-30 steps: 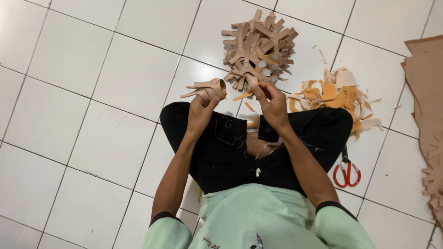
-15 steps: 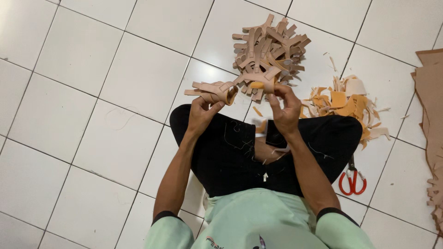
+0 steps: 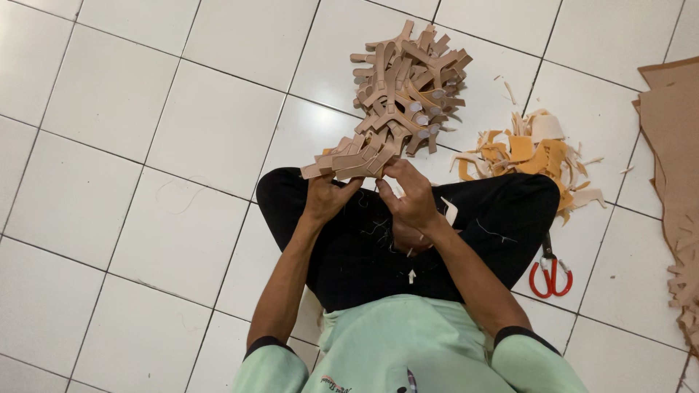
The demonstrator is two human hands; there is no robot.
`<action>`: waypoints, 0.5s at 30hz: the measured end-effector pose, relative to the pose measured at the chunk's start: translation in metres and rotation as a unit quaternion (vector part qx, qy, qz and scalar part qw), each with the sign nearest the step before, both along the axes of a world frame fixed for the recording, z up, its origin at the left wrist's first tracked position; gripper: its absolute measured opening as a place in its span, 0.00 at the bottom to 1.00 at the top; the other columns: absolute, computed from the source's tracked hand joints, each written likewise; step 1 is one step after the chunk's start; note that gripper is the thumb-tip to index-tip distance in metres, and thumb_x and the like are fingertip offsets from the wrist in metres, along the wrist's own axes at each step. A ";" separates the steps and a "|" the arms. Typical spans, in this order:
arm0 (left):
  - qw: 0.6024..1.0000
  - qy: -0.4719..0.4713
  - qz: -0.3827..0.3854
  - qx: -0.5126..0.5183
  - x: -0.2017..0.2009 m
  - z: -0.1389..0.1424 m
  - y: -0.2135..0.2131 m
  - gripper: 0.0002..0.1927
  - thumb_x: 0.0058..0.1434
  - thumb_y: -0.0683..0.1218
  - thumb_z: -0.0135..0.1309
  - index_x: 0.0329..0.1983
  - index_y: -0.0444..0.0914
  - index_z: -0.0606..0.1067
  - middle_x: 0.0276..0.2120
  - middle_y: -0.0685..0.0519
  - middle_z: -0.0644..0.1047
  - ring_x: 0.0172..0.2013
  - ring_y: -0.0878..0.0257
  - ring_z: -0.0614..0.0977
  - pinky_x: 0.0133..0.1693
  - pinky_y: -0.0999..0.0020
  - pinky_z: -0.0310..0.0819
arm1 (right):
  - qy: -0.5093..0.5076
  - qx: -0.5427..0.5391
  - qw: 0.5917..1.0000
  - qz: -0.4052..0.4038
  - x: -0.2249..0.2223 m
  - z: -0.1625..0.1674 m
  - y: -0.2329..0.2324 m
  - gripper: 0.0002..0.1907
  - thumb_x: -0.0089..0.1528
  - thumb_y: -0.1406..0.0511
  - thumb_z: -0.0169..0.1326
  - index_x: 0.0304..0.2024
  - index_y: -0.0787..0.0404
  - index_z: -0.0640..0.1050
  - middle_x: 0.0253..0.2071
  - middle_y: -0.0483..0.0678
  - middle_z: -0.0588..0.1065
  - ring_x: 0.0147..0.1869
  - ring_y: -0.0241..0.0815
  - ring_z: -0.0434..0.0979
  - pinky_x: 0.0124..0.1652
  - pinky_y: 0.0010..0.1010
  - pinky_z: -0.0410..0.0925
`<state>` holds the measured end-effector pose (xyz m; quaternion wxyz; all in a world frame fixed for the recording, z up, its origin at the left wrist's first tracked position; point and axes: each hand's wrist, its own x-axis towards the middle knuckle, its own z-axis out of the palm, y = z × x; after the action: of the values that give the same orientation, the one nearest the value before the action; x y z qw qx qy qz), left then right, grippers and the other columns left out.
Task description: The person sits on a tiled floor and repeatedly picks up small, light-brown, Y-shaped craft parts. They fold the parts by hand and occasionally use red-handled scissors to trim edges. Finished pieces are placed into a growing pile on the floor.
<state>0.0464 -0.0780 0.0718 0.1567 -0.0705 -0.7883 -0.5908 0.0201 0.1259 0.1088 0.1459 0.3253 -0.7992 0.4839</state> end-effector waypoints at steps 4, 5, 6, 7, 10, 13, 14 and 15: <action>0.993 0.012 -0.010 0.118 0.000 -0.008 0.000 0.22 0.58 0.43 0.66 0.54 0.35 0.74 0.49 0.51 0.80 0.49 0.62 0.83 0.51 0.69 0.81 | 0.019 0.008 0.999 -0.033 -0.008 -0.009 0.014 0.06 0.66 0.68 0.57 0.46 0.63 0.78 0.45 0.53 0.80 0.50 0.47 0.83 0.48 0.36 0.77; 0.996 0.020 -0.002 0.092 0.001 -0.009 0.001 0.20 0.59 0.43 0.67 0.53 0.35 0.76 0.49 0.51 0.80 0.48 0.61 0.84 0.51 0.68 0.82 | 0.013 0.005 0.998 -0.055 -0.011 -0.010 0.019 0.06 0.67 0.68 0.56 0.46 0.63 0.79 0.45 0.53 0.80 0.49 0.46 0.83 0.48 0.34 0.78; 0.997 0.028 0.007 0.066 0.001 -0.008 0.002 0.18 0.60 0.42 0.67 0.52 0.35 0.78 0.48 0.51 0.81 0.48 0.60 0.85 0.50 0.68 0.82 | 0.006 0.003 0.997 -0.076 -0.013 -0.011 0.022 0.07 0.68 0.68 0.55 0.47 0.63 0.79 0.45 0.54 0.81 0.49 0.45 0.83 0.47 0.33 0.78; 0.998 0.035 0.016 0.040 0.001 -0.006 0.003 0.15 0.61 0.42 0.67 0.51 0.35 0.80 0.48 0.51 0.82 0.47 0.60 0.85 0.50 0.67 0.82 | -0.013 0.002 0.998 -0.066 -0.014 -0.011 0.023 0.07 0.68 0.68 0.54 0.46 0.63 0.79 0.45 0.54 0.81 0.47 0.44 0.83 0.46 0.33 0.78; 0.994 0.088 0.024 -0.060 0.000 0.004 0.011 0.14 0.60 0.41 0.67 0.48 0.35 0.81 0.51 0.46 0.80 0.52 0.51 0.81 0.55 0.61 0.77 | -0.055 0.003 0.998 -0.031 -0.013 -0.009 0.024 0.08 0.68 0.68 0.52 0.46 0.65 0.78 0.43 0.55 0.80 0.44 0.44 0.83 0.44 0.34 0.77; 0.999 0.017 -0.003 0.052 0.001 0.015 0.025 0.14 0.62 0.43 0.64 0.49 0.34 0.80 0.47 0.49 0.81 0.48 0.57 0.84 0.53 0.64 0.78 | -0.084 0.003 0.996 0.007 -0.007 -0.007 0.014 0.09 0.68 0.68 0.51 0.48 0.68 0.76 0.43 0.57 0.79 0.45 0.47 0.82 0.44 0.36 0.76; 0.998 0.000 -0.004 0.061 0.000 0.018 0.026 0.14 0.61 0.43 0.65 0.49 0.34 0.80 0.46 0.49 0.82 0.47 0.57 0.84 0.52 0.64 0.77 | -0.101 -0.004 0.995 0.011 -0.006 -0.007 0.012 0.09 0.69 0.69 0.51 0.48 0.68 0.75 0.43 0.57 0.79 0.46 0.47 0.83 0.44 0.36 0.76; 0.997 -0.020 -0.006 0.071 0.000 0.018 0.028 0.15 0.60 0.44 0.66 0.48 0.33 0.80 0.44 0.48 0.83 0.47 0.57 0.84 0.52 0.64 0.77 | -0.120 -0.010 0.993 0.015 -0.006 -0.008 0.009 0.08 0.70 0.69 0.50 0.49 0.68 0.75 0.43 0.57 0.79 0.47 0.48 0.83 0.45 0.37 0.76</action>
<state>0.0468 -0.0498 0.0903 0.1417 -0.0521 -0.7472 -0.6472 0.0137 0.1346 0.1007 0.0451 0.2752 -0.8009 0.5299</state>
